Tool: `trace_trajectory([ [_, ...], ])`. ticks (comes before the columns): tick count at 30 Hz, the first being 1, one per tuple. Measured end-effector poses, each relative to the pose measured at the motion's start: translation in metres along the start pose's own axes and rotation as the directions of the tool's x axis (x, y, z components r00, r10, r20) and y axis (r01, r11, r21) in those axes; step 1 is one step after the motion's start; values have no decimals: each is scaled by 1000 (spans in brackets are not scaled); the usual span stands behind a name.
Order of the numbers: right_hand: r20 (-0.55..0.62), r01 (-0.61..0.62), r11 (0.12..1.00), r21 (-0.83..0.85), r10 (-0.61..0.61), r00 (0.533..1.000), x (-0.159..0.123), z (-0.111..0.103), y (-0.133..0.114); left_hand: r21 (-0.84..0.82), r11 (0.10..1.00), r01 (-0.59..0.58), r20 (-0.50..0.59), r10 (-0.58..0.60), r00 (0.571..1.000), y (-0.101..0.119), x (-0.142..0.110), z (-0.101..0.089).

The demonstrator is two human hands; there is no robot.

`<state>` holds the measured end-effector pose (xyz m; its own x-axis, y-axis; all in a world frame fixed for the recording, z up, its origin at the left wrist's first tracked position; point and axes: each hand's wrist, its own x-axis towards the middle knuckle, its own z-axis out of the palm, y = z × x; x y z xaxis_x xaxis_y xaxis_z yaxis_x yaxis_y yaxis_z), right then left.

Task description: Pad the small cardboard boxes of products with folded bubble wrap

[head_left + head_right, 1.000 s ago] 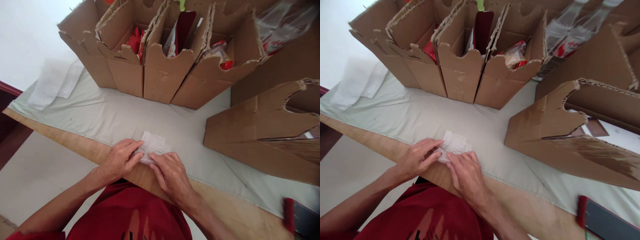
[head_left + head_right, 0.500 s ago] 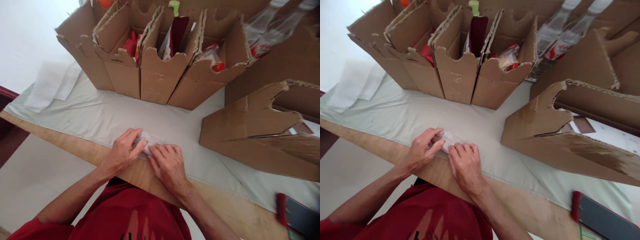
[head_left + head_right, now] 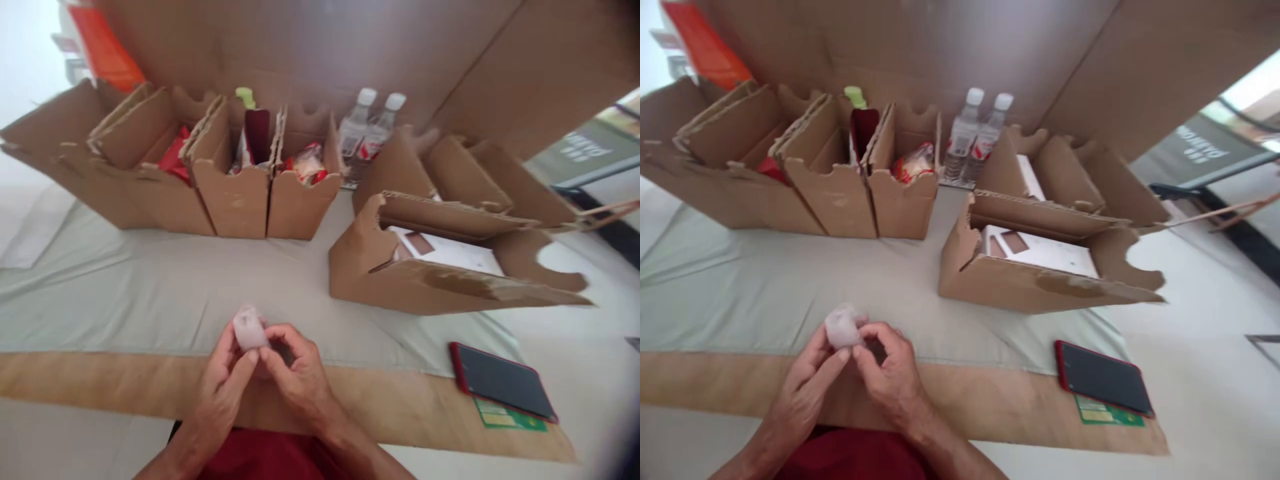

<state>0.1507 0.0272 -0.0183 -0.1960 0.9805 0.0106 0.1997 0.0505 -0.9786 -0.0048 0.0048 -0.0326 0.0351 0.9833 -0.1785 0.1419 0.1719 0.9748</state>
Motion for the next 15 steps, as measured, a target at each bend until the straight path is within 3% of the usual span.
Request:
trace_trajectory([
  [3, 57, 60, 987, -149, -52, 997, -7, -32, -12, 191, 972, -133, 20, 132, 991, -4, -1, -2],
  [8, 236, 47, 967, -252, 14, 972, -13, -81, -34, 231, 876, -422, 292, 352, 889, 10, -1, 16],
  [15, 334, 192, 901, -390, -56, 941, -23, -119, -46, 174, 837, -519, 450, 401, 798, 27, 11, 48],
])
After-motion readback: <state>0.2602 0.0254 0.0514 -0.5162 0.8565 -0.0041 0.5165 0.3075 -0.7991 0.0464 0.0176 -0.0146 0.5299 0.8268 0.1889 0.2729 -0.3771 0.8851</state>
